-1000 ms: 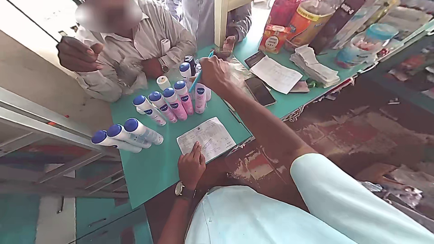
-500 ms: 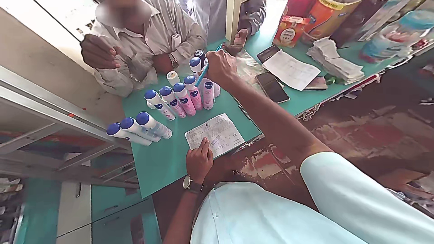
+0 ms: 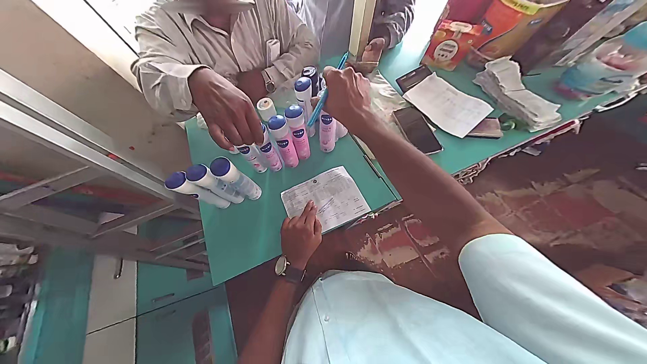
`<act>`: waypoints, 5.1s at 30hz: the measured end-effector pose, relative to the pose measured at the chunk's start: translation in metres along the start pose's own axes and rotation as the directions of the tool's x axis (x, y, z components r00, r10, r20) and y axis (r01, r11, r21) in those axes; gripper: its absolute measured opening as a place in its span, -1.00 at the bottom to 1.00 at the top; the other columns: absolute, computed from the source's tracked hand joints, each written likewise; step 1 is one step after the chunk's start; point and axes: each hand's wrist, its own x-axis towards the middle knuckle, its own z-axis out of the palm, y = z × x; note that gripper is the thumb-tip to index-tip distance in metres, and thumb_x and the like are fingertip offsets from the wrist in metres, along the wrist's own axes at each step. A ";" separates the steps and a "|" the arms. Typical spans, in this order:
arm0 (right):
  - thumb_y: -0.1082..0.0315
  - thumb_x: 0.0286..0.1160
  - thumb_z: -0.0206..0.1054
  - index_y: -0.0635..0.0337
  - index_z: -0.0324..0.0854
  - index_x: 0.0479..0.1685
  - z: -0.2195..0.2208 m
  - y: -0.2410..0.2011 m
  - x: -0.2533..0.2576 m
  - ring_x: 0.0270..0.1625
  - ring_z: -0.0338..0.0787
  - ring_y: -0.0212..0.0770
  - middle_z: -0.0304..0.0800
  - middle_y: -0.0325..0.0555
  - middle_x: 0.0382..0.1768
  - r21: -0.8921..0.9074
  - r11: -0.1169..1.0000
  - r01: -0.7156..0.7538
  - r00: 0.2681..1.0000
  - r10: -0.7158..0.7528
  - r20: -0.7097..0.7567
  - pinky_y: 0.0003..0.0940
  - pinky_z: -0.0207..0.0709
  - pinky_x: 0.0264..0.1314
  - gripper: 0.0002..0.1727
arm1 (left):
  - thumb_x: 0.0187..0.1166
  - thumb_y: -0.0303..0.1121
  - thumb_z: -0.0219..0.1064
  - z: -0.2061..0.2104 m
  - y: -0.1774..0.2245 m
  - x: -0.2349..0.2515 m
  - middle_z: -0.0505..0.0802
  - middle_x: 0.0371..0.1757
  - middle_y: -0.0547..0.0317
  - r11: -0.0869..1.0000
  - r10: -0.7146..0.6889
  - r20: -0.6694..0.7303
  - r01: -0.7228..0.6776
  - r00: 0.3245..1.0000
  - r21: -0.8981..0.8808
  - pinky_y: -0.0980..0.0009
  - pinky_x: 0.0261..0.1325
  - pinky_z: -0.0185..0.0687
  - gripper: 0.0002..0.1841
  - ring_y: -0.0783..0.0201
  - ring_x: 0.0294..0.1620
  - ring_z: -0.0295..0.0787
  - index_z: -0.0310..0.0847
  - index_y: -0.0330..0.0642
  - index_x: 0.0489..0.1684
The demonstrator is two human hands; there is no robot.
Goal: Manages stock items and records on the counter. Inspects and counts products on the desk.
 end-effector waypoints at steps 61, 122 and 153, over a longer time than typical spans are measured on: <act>0.40 0.40 0.42 0.12 0.66 0.45 0.062 0.190 0.009 0.31 0.76 0.07 0.72 0.20 0.36 0.540 0.824 -0.171 0.960 0.262 -0.096 0.10 0.56 0.37 -0.47 | 0.58 -0.26 0.16 0.001 0.000 -0.001 0.88 0.32 0.36 1.000 0.023 -0.049 -0.023 0.999 -0.005 0.19 -0.30 0.58 -0.61 0.22 -0.43 0.83 0.88 0.03 0.21; 0.05 0.49 0.45 -0.07 0.80 0.29 0.004 -0.021 0.034 0.31 0.71 -0.01 0.85 -0.04 0.15 0.208 0.775 0.597 0.743 -0.632 0.220 0.02 0.31 0.57 -0.58 | 0.58 -0.29 0.16 0.001 0.000 0.000 0.88 0.33 0.36 0.999 0.018 -0.039 -0.019 0.999 -0.027 0.22 -0.32 0.60 -0.63 0.24 -0.42 0.83 0.89 0.00 0.16; 0.05 0.73 0.21 0.21 0.69 -0.46 -0.057 0.024 -0.003 -0.39 0.77 -0.29 0.75 -0.18 -0.49 0.448 0.752 0.483 0.871 -0.465 -0.160 -0.16 0.64 -0.20 -0.54 | 0.59 -0.27 0.12 0.002 -0.001 -0.002 0.88 0.33 0.35 1.000 0.021 -0.081 -0.022 0.997 -0.012 0.15 -0.31 0.59 -0.60 0.21 -0.45 0.81 0.88 0.01 0.21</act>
